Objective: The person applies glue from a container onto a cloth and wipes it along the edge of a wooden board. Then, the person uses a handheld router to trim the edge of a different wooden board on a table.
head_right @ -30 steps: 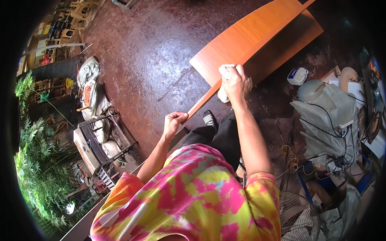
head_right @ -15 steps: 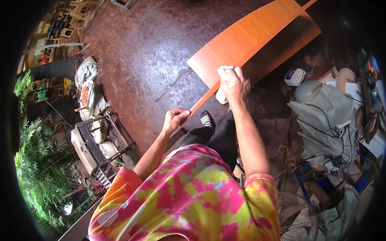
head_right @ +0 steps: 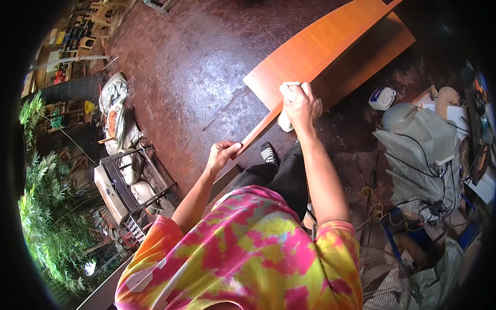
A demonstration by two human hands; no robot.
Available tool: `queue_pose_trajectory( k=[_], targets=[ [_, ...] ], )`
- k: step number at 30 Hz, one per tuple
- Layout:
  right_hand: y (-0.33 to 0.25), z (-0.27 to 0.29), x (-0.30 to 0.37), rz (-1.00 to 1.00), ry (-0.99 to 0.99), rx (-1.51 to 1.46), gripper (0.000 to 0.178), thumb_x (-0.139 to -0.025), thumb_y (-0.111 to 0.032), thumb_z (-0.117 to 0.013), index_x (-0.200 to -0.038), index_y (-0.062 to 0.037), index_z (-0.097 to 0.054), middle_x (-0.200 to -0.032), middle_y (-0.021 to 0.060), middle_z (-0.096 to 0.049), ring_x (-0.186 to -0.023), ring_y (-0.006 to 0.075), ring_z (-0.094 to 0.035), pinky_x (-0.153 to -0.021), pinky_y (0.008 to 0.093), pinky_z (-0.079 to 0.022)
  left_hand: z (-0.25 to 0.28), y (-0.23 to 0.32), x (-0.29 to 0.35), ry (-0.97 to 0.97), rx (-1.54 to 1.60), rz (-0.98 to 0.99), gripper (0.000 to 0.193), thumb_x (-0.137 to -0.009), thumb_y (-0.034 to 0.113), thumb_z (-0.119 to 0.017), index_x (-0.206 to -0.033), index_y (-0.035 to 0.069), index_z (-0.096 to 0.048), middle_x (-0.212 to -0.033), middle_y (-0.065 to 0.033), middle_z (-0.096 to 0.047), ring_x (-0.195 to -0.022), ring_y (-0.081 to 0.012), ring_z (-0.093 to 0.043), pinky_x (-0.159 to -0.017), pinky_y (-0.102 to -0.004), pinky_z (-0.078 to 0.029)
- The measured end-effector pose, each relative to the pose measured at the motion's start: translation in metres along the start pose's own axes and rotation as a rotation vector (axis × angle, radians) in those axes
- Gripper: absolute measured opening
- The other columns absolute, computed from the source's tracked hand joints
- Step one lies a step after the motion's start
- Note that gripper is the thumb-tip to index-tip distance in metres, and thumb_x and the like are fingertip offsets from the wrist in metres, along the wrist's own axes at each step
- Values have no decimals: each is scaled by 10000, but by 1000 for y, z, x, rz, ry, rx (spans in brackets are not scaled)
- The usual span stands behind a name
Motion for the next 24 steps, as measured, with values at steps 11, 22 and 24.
queue_pose_trajectory(
  k=[11,22,24],
  targets=[
    [-2,-1,0,-21,-3,28,222,-832,-173,-803,-1039,-215,-735,-941,69,-634,-811,373,-685,-681,508,-548,20,-29,9,23,67,-55,230,-923,230,-822,-1015,19,-818,-876,-17,-765,-849,-107,-675,-846,-289,-526],
    [-3,0,-1,-10,3,29,260,-819,-141,-785,-1061,-225,-738,-938,65,-625,-801,372,-683,-686,504,-552,2,-3,7,14,97,-70,225,-942,234,-804,-990,15,-808,-780,-11,-722,-736,-98,-644,-718,-286,-523],
    [0,-1,1,-8,6,37,262,-819,-141,-785,-1062,-226,-738,-938,64,-625,-799,373,-683,-686,504,-553,9,-21,11,21,102,-75,216,-941,223,-803,-991,13,-809,-800,-8,-731,-776,-99,-651,-772,-289,-523]
  ],
)
Point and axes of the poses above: each hand's wrist, its own x-axis away from the middle knuckle, its own z-axis out of the back of the hand, y = z × x, the point moved 7 cm from there along -x, towards the middle knuckle
